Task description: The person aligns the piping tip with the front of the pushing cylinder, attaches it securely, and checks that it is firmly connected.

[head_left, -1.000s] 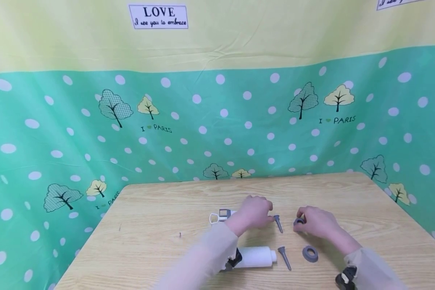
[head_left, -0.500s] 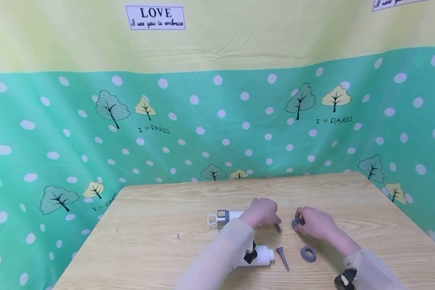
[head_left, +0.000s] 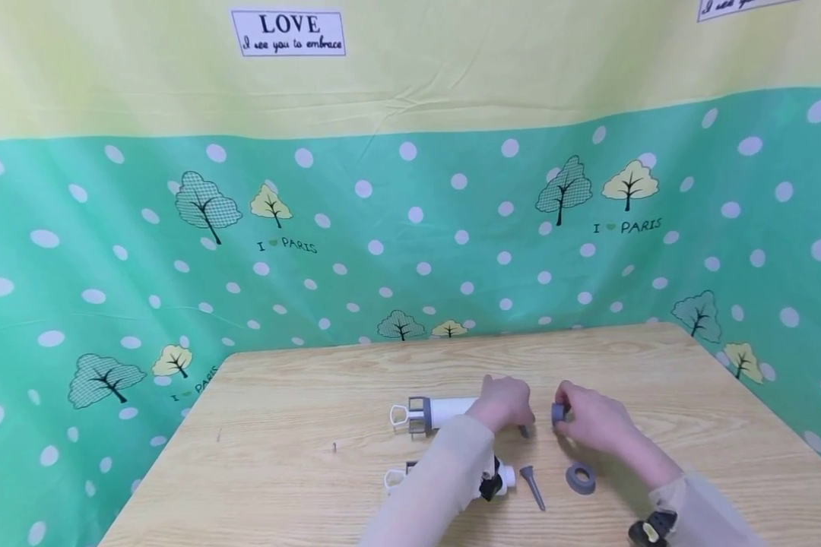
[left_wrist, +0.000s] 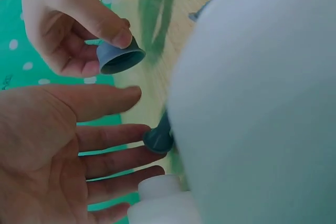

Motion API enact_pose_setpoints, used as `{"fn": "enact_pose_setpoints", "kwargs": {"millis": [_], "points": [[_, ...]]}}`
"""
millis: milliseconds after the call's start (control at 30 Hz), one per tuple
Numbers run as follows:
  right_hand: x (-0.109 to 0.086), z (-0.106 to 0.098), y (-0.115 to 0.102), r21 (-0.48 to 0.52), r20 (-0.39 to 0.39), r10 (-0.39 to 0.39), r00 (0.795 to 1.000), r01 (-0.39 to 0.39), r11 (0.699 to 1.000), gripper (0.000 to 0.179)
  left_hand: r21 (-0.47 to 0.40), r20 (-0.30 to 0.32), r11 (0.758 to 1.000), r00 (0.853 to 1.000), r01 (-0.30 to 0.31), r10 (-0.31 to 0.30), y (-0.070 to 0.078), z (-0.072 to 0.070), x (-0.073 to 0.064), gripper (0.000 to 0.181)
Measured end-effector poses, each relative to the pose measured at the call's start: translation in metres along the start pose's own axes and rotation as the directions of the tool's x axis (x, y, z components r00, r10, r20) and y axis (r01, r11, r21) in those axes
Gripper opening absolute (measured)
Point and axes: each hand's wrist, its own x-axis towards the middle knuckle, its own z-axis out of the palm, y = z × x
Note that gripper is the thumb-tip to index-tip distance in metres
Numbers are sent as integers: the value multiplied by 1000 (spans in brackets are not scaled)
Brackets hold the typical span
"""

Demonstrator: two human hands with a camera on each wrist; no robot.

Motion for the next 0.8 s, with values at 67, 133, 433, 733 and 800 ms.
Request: {"fn": "enact_pose_setpoints", "kwargs": {"millis": [67,133,433,733,800], "points": [[-2,0,0,5,-3,-5,1000,5,1000,35,30,-16,999,1000,14,-13,1,0,1,16],[-3,1,0,9,-9,-15,1000,15,1000,40,58,-28,998,999,30,-29,1,1,2,13],[-6,4,-2,45,-42,-31,999,33,998,37,65,-49,996,997,62,-59,-3,5,8,11],[-6,7,-2,142,-22,11,1000,-8,990,37,-36,-107,999,994,19,-23,-13,-5,3,15],[-7,8,-2,170,-23,21,1000,-17,985,37,-39,-135,999,991,2,-7,-15,-7,0,14]]}}
